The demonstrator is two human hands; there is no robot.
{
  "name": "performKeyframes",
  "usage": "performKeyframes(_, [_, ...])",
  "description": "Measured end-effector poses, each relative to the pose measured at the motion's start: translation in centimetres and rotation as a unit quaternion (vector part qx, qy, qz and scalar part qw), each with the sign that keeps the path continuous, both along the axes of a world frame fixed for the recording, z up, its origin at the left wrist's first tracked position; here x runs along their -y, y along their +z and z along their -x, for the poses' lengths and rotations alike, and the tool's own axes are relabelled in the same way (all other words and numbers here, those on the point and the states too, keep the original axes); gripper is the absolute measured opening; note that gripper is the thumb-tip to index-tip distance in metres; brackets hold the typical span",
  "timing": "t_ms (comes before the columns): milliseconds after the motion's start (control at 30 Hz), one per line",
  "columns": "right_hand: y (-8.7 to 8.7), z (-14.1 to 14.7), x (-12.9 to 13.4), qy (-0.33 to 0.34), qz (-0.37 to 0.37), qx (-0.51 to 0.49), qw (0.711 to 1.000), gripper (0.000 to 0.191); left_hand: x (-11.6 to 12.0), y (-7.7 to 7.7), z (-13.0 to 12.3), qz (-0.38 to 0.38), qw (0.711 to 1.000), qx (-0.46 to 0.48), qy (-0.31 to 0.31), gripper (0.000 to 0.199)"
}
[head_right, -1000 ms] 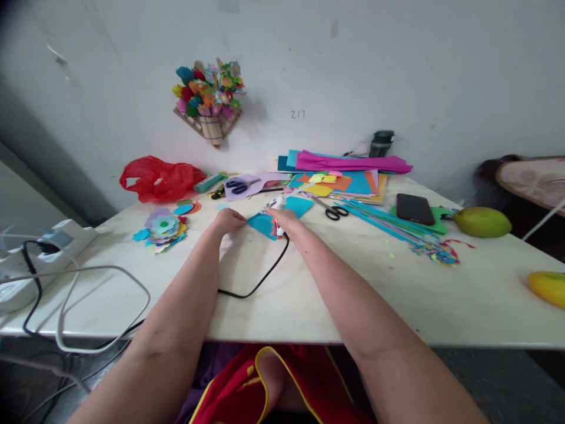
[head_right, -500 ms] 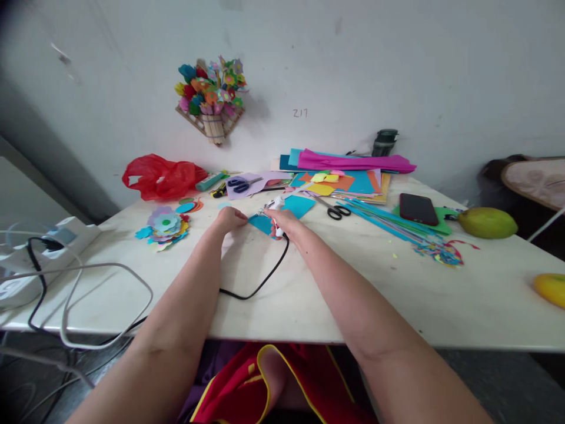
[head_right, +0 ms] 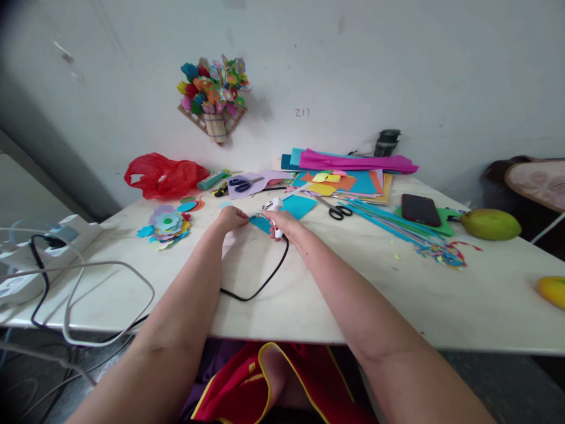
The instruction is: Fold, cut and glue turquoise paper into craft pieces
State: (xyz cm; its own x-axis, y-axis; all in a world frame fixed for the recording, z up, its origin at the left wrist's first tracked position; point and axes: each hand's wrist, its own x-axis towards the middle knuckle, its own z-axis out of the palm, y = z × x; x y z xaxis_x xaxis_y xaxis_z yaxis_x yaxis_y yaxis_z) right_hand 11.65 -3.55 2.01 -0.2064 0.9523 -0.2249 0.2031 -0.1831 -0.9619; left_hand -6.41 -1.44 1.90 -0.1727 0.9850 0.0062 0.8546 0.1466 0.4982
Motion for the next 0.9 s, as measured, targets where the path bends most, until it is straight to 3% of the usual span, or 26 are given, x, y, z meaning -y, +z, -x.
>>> performKeyframes(700, [0.22,0.08,0.25,-0.002,-0.003,-0.002,1.000,0.034,-0.05,0.17,-0.14,0.005,1.000,-0.019,-0.001,0.025])
performKeyframes(900, [0.73,-0.57,-0.11,-0.069,-0.026,-0.039,0.997,0.034,0.23,0.39,-0.21,-0.012,0.998,-0.054,-0.034,0.027])
